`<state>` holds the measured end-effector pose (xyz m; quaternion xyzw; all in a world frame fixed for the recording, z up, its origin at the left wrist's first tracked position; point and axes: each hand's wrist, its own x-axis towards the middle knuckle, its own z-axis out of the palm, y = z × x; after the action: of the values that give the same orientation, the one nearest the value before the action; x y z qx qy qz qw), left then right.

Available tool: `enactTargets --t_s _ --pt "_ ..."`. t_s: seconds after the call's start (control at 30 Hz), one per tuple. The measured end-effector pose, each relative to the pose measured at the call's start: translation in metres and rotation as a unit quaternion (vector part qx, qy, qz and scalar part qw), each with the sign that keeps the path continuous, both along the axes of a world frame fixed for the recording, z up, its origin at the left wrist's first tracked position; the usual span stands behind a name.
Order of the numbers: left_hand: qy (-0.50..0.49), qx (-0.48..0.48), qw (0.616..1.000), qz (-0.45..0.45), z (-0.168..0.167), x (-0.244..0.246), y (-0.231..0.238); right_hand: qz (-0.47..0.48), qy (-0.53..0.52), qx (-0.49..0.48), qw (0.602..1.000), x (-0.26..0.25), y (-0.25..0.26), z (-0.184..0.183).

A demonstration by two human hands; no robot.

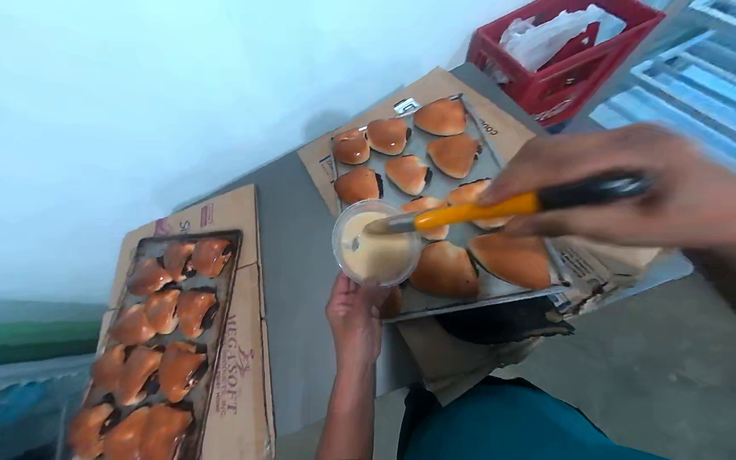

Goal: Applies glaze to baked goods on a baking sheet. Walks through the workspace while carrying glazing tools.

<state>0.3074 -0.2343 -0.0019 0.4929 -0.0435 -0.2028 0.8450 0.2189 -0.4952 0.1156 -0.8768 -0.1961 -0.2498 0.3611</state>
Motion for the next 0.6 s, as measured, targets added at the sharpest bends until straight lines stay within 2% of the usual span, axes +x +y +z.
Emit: enactTargets --t_s 0.07,0.1,0.17,0.2,0.23,0.3,0.37,0.4,0.47,0.6 --pt "-0.009 0.0 1.0 -0.027 0.004 -0.003 -0.018 -0.02 -0.015 -0.063 0.998 0.003 0.01 -0.015" --pt "-0.009 -0.003 0.999 -0.039 0.005 -0.003 -0.024 -0.026 -0.004 -0.042 0.999 0.003 0.012 -0.023" --pt "-0.015 -0.006 0.998 -0.063 0.005 -0.003 -0.032 -0.052 0.06 0.117 0.99 -0.001 0.013 -0.036" --pt "-0.015 -0.007 0.997 -0.07 0.005 -0.002 -0.034 -0.074 0.085 0.225 0.968 -0.002 0.013 -0.041" --pt "-0.012 -0.009 0.997 -0.073 0.006 -0.002 -0.036 -0.098 0.106 0.332 0.932 -0.003 0.012 -0.047" --pt "0.0 -0.007 0.997 -0.077 0.011 -0.001 -0.038 -0.145 0.147 0.526 0.825 -0.001 0.01 -0.056" --pt "0.006 -0.005 0.997 -0.078 0.015 -0.001 -0.04 -0.182 0.202 0.644 0.715 0.0 0.008 -0.061" --pt "0.008 -0.006 0.997 -0.076 0.016 0.0 -0.041 -0.196 0.222 0.677 0.674 -0.001 0.007 -0.062" --pt "0.009 -0.003 0.997 -0.074 0.019 0.0 -0.041 -0.215 0.236 0.716 0.62 -0.002 0.006 -0.064" --pt "-0.034 0.021 0.998 -0.049 0.025 0.0 -0.046 -0.252 0.228 0.753 0.563 -0.007 0.008 -0.069"
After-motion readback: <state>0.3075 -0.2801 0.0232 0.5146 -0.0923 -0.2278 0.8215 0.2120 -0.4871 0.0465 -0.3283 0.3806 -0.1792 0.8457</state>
